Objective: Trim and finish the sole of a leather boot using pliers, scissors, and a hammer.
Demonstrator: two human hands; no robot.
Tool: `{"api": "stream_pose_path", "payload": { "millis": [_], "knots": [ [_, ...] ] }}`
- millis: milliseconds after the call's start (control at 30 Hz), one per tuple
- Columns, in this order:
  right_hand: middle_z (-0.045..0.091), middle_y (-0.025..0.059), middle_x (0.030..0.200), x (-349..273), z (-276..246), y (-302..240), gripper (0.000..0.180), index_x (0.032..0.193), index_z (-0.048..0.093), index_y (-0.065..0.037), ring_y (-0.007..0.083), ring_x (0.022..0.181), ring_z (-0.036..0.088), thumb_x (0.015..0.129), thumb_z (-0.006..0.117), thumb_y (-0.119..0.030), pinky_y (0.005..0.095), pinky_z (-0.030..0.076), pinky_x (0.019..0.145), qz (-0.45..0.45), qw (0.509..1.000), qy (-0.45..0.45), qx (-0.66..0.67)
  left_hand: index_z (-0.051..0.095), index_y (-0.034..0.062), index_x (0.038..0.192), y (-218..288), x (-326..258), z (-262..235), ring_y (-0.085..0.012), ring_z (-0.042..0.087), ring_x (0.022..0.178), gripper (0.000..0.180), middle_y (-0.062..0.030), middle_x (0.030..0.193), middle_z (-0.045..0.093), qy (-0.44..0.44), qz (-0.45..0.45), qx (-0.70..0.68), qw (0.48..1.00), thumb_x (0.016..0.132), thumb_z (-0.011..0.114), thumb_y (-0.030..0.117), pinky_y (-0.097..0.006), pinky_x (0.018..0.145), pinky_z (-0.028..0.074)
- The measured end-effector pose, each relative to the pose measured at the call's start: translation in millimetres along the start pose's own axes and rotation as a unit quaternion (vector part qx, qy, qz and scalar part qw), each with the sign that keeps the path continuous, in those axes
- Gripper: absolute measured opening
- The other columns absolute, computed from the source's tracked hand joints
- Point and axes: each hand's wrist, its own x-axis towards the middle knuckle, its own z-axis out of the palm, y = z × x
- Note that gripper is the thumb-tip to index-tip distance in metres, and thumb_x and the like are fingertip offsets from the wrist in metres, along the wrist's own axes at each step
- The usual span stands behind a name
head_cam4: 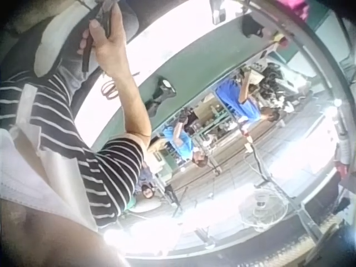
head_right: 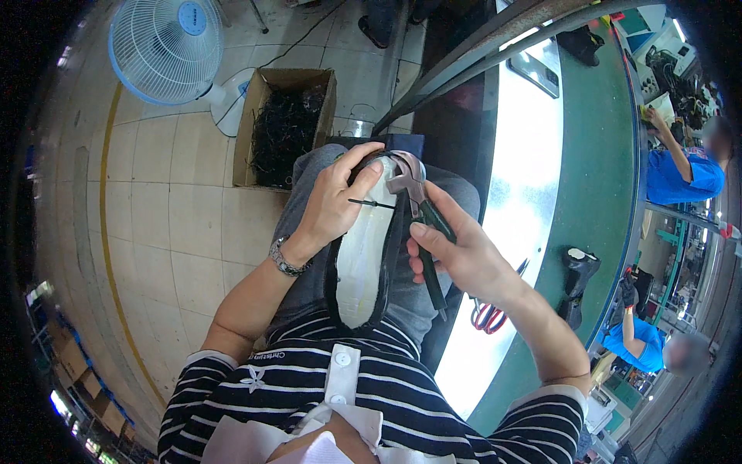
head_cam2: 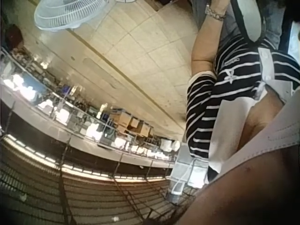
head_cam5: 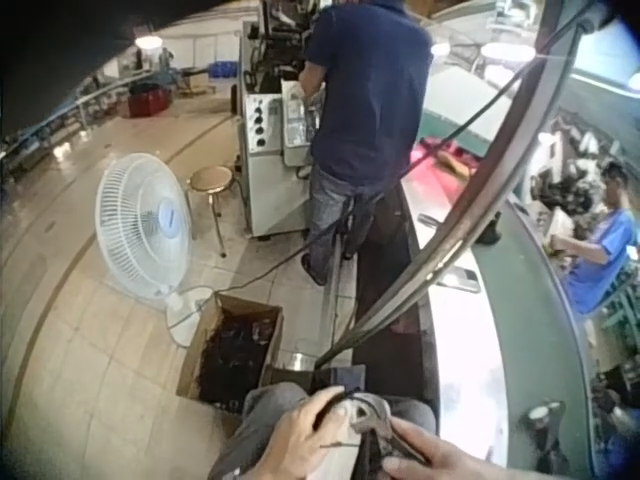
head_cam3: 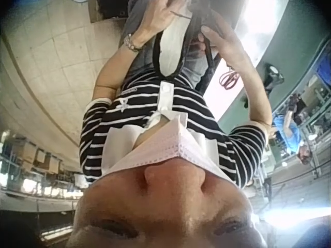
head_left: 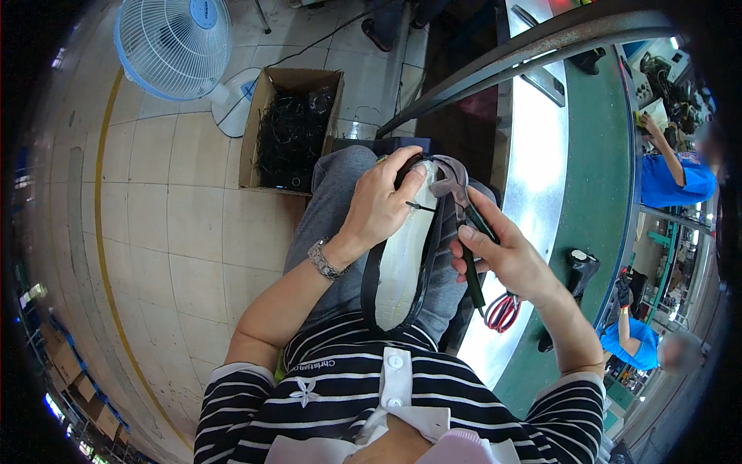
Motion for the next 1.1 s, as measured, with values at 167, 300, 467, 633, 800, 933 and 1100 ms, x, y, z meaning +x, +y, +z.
{"api": "stream_pose_path", "payload": {
  "millis": [167, 300, 467, 633, 800, 933, 1100],
  "knots": [
    [0.056, 0.0059, 0.081, 4, 8, 40, 0.057, 0.152, 0.017, -0.007, 0.0128, 0.069, 0.060, 0.102, 0.044, -0.012, 0.0278, 0.052, 0.062, -0.138, 0.980, 0.061, -0.127, 0.061, -0.0031, 0.117, 5, -1, 1, -0.0349, 0.064, 0.100, 0.039, -0.0254, 0.113, 0.064, -0.002, -0.017, -0.048, 0.999, 0.092, 0.055, 0.026, -0.038, 0.084, 0.049],
    [0.059, 0.0082, 0.080, 7, 14, 54, 0.057, 0.152, 0.017, -0.007, 0.0147, 0.069, 0.063, 0.101, 0.044, -0.010, 0.0300, 0.054, 0.063, -0.179, 0.958, 0.108, -0.195, 0.062, -0.0022, 0.116, 2, -4, 2, -0.0330, 0.066, 0.094, 0.034, -0.0233, 0.109, 0.065, 0.008, 0.016, -0.055, 0.998, 0.091, 0.057, 0.020, -0.037, 0.080, 0.050],
    [0.062, 0.0095, 0.075, 8, 6, 59, 0.058, 0.151, 0.018, -0.008, 0.0191, 0.066, 0.066, 0.100, 0.046, -0.011, 0.0323, 0.055, 0.062, -0.205, 0.942, 0.106, -0.242, 0.064, 0.0014, 0.115, 2, -9, -4, -0.0213, 0.067, 0.090, 0.028, -0.0155, 0.102, 0.068, 0.092, 0.167, 0.047, 0.981, 0.089, 0.060, 0.010, -0.031, 0.081, 0.051],
    [0.062, 0.0156, 0.070, -11, -4, 32, 0.056, 0.147, 0.027, -0.006, 0.0278, 0.058, 0.064, 0.096, 0.052, -0.008, 0.0366, 0.052, 0.057, -0.191, 0.866, 0.119, -0.447, 0.065, 0.0015, 0.111, 8, -15, -23, -0.0302, 0.066, 0.099, 0.028, -0.0196, 0.111, 0.066, 0.004, 0.237, 0.159, 0.958, 0.084, 0.057, -0.001, -0.036, 0.086, 0.052],
    [0.059, 0.0176, 0.065, -12, 4, 24, 0.058, 0.146, 0.027, -0.014, 0.0338, 0.053, 0.062, 0.095, 0.053, -0.007, 0.0439, 0.049, 0.052, -0.197, 0.755, 0.181, -0.599, 0.064, -0.0018, 0.113, 10, -12, -27, -0.0328, 0.065, 0.101, 0.033, -0.0225, 0.120, 0.062, -0.026, 0.314, 0.271, 0.909, 0.080, 0.057, -0.003, -0.038, 0.086, 0.053],
    [0.066, 0.0212, 0.078, -32, 7, -16, 0.063, 0.147, 0.028, -0.015, 0.0400, 0.066, 0.066, 0.091, 0.056, -0.006, 0.0462, 0.052, 0.064, -0.147, 0.805, 0.109, -0.564, 0.058, -0.0030, 0.111, 1, -11, -27, -0.0353, 0.063, 0.102, 0.029, -0.0307, 0.121, 0.056, -0.030, 0.343, 0.309, 0.886, 0.083, 0.055, 0.000, -0.038, 0.085, 0.054],
    [0.065, 0.0243, 0.083, 5, 20, 16, 0.067, 0.148, 0.025, -0.012, 0.0401, 0.072, 0.067, 0.090, 0.058, -0.004, 0.0468, 0.053, 0.060, -0.332, 0.755, 0.328, -0.460, 0.062, -0.0030, 0.114, 7, -11, -25, -0.0335, 0.065, 0.100, 0.038, -0.0239, 0.122, 0.060, -0.023, 0.349, 0.309, 0.884, 0.077, 0.058, -0.004, -0.037, 0.083, 0.055]
  ]
}}
